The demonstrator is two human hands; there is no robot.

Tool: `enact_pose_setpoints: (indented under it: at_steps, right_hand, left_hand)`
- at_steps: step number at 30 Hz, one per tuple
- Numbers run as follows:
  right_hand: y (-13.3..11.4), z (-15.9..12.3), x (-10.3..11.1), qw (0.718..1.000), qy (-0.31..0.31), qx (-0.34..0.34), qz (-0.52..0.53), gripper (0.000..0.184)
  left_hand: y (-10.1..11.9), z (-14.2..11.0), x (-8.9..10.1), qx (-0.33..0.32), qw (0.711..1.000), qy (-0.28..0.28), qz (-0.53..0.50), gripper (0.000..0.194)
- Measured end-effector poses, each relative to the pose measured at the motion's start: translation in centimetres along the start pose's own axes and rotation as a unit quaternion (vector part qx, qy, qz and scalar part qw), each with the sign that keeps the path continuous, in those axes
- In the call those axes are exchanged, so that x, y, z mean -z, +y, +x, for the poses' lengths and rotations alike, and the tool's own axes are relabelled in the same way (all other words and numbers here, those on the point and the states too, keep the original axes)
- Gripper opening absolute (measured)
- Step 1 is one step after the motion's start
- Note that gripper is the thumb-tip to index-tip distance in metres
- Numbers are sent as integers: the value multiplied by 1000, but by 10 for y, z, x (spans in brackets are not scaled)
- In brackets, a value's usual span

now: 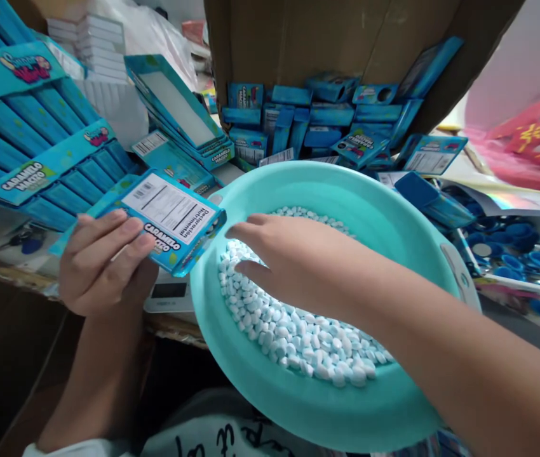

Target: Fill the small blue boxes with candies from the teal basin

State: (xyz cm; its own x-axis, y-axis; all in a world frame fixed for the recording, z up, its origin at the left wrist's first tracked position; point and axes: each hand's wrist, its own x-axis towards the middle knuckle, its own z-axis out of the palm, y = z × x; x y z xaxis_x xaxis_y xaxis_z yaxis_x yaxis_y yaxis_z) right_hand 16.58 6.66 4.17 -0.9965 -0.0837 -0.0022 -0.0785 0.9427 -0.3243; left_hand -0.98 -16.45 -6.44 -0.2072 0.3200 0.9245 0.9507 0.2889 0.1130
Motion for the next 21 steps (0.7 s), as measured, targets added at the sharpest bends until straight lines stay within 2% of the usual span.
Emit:
enact_pose_setpoints:
  at_steps: [2,5,7,11,15,21]
  right_hand:
    - [-6,1,6,1000,16,3,8,38]
    - [-9,1,10,999,33,12,12,42]
    - [-9,0,9,999,33,15,2,46]
    - [-8,2,-3,999,30,18,-25,50]
    - [-11,5,-13,999,2,31,-42,39]
    - [-16,9,-9,998,-1,30,-51,35]
  left_hand:
    - [3,7,0,-39,999,9,-6,20]
    - [6,17,0,-87,995,-18,-46,51]
    - [5,18,-1,-86,994,-24,-67,62]
    - [3,15,0,-84,994,-25,-60,57]
    - [7,17,1,-111,992,-34,-50,45]
    - [7,17,0,-112,992,-34,-54,55]
